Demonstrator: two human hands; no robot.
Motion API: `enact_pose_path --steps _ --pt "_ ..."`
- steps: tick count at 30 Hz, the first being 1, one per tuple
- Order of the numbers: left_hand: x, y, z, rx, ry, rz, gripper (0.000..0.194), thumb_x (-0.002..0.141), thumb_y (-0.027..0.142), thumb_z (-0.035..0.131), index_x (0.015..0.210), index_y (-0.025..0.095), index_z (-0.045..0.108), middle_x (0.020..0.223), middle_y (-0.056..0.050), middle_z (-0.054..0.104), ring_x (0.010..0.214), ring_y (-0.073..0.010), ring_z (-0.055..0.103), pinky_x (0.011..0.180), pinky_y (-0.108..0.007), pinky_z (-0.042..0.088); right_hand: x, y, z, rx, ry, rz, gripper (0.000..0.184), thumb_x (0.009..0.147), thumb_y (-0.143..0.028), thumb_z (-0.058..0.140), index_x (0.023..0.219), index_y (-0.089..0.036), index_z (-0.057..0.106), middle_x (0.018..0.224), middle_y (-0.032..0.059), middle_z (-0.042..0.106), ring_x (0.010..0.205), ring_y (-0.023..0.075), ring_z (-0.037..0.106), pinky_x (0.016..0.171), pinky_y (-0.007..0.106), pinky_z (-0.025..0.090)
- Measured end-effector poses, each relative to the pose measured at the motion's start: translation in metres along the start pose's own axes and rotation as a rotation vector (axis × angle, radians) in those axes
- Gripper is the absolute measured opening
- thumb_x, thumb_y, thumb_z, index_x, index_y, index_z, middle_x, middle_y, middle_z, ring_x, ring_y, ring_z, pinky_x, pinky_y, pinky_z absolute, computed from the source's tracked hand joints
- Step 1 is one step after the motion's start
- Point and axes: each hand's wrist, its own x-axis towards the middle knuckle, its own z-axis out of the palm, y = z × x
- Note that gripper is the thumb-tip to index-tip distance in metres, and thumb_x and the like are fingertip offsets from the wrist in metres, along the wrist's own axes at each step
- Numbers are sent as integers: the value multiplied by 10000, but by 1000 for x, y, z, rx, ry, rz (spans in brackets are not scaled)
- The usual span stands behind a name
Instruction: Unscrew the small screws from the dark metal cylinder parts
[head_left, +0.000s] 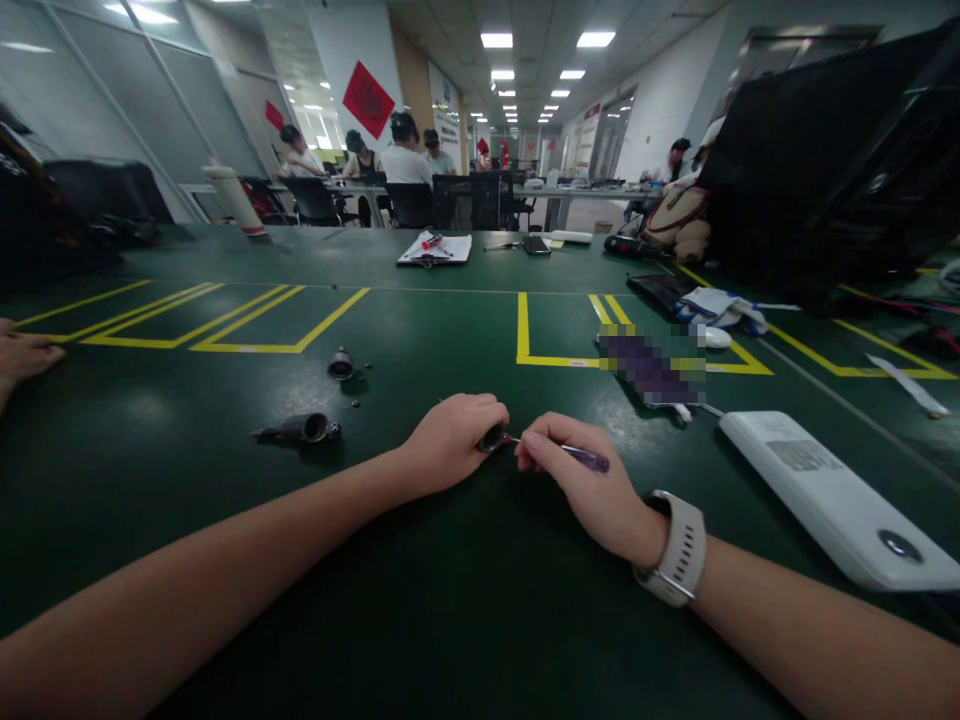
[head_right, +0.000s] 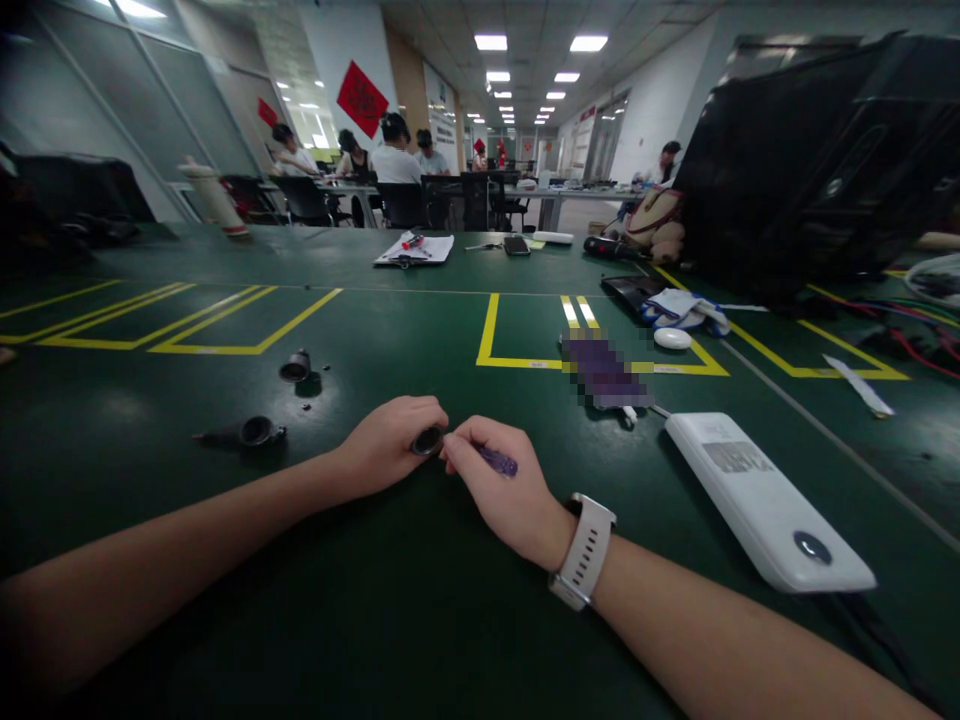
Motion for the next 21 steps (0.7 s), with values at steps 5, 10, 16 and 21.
enact_pose_path --steps 5,10,16,21 --pt "1 -1 -2 7 3 -20 58 810 198 498 772 160 518 735 -15 543 667 -148 505 602 -269 364 -2 -1 -2 -14 53 -6 268 826 -225 454 580 -171 547 552 -15 521 557 124 503 548 263 389" --pt "2 -2 -1 -43 4 -53 82 811 222 527 762 157 514 727 -5 535 660 -137 501 610 -263 371 -3 2 -3 -20 89 -13 285 825 -223 449 557 -176 531 528 -19 500 536 124 490 529 267 378" --pt "2 -6 2 -153 66 -114 97 785 237 560 782 164 497 744 2 525 669 -133 496 581 -246 369 -3 4 -3 -10 97 -61 271 864 -252 448 629 -178 560 593 -11 528 580 127 512 553 267 400" --pt "2 -7 3 -197 79 -85 75 780 224 539 763 163 501 735 0 528 672 -132 501 592 -245 380 -3 0 0 -69 13 -130 211 873 -240 458 719 -185 592 705 10 584 679 141 555 638 282 429"
